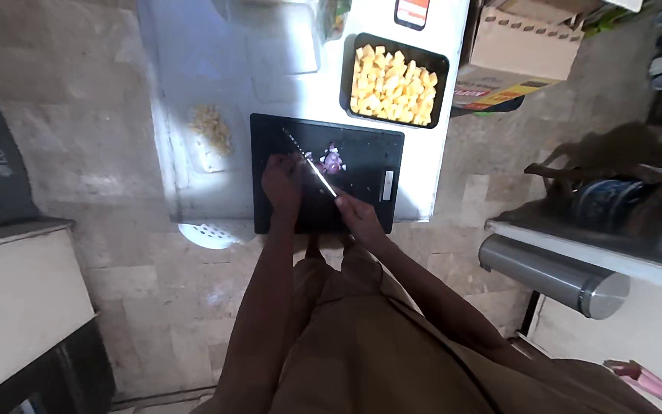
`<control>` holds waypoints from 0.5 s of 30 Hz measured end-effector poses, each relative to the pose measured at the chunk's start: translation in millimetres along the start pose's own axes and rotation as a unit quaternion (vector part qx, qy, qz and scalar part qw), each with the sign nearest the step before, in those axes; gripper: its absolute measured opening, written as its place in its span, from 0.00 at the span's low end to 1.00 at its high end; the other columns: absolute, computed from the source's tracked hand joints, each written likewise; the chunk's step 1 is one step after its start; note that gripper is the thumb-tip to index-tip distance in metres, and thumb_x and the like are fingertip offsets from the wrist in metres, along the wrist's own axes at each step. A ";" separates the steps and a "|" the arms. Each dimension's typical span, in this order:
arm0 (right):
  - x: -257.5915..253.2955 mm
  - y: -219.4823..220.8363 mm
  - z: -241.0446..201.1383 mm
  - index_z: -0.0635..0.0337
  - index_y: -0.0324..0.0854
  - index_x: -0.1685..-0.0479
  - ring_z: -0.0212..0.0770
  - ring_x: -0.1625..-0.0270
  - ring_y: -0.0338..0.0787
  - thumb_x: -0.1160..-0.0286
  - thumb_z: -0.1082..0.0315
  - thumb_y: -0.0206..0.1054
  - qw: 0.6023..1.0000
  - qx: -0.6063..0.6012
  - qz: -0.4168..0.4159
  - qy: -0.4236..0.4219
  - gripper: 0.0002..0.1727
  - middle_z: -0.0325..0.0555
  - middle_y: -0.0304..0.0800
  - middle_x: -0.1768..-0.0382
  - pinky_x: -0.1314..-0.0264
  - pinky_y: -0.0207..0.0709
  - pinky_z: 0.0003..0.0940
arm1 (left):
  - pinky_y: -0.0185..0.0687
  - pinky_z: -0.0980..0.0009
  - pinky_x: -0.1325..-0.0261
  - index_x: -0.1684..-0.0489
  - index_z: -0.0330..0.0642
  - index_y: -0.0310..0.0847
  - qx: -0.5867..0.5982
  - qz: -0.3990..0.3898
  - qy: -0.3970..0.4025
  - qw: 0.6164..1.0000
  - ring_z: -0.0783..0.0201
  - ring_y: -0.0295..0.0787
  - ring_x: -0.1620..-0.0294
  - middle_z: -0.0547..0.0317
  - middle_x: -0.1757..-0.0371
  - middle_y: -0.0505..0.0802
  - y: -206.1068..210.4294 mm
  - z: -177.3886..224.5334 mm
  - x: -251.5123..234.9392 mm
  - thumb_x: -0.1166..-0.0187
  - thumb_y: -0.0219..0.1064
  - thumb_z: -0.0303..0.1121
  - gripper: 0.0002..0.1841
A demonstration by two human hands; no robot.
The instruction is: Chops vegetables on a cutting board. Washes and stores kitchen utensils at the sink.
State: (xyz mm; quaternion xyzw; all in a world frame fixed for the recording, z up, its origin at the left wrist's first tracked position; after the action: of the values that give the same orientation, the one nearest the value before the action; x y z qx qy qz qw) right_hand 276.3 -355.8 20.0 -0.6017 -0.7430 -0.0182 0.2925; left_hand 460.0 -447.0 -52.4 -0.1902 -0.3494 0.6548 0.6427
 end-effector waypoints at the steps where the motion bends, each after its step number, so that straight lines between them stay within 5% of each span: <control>1: 3.8 -2.7 1.5 0.45 0.76 0.17 0.40 0.79 0.76 0.06 0.53 0.51 1.000 0.010 0.005 -0.017 0.24 0.49 0.86 0.68 0.76 0.75 0.41 | 0.83 0.46 0.37 0.43 0.44 0.93 -0.006 -0.006 0.004 1.000 0.45 0.91 0.42 0.43 0.41 0.93 -4.3 0.2 -2.6 0.16 0.66 0.38 0.14; 7: 8.7 -20.5 28.7 0.43 0.80 0.20 0.47 0.58 0.94 0.11 0.51 0.59 0.987 0.136 0.003 -0.080 0.24 0.48 0.96 0.54 0.53 0.86 0.57 | 0.83 0.46 0.33 0.27 0.39 0.81 0.025 0.014 -0.022 0.999 0.47 0.92 0.40 0.42 0.42 0.94 -21.1 -13.9 25.3 0.12 0.57 0.33 0.19; 15: 6.5 -45.0 44.1 0.43 0.84 0.26 0.46 0.63 0.94 0.14 0.48 0.63 0.964 0.218 -0.017 -0.148 0.23 0.45 0.96 0.60 0.58 0.86 0.55 | 0.88 0.56 0.39 0.30 0.34 0.79 0.087 0.019 -0.040 0.995 0.57 0.93 0.47 0.45 0.46 0.94 -20.2 -37.2 43.2 0.12 0.56 0.31 0.18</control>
State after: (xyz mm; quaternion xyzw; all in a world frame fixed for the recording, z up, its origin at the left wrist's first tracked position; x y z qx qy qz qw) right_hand 216.7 -345.7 1.1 -0.5067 -0.7739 0.2286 0.3032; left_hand 495.9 -398.4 -55.1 -0.1140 -0.3126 0.7019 0.6298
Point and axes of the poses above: each hand's wrist, its own x-axis away from the middle knuckle, its own y-axis out of the palm, z = x × y, the point moved 4 cm from there along -x, towards the middle knuckle
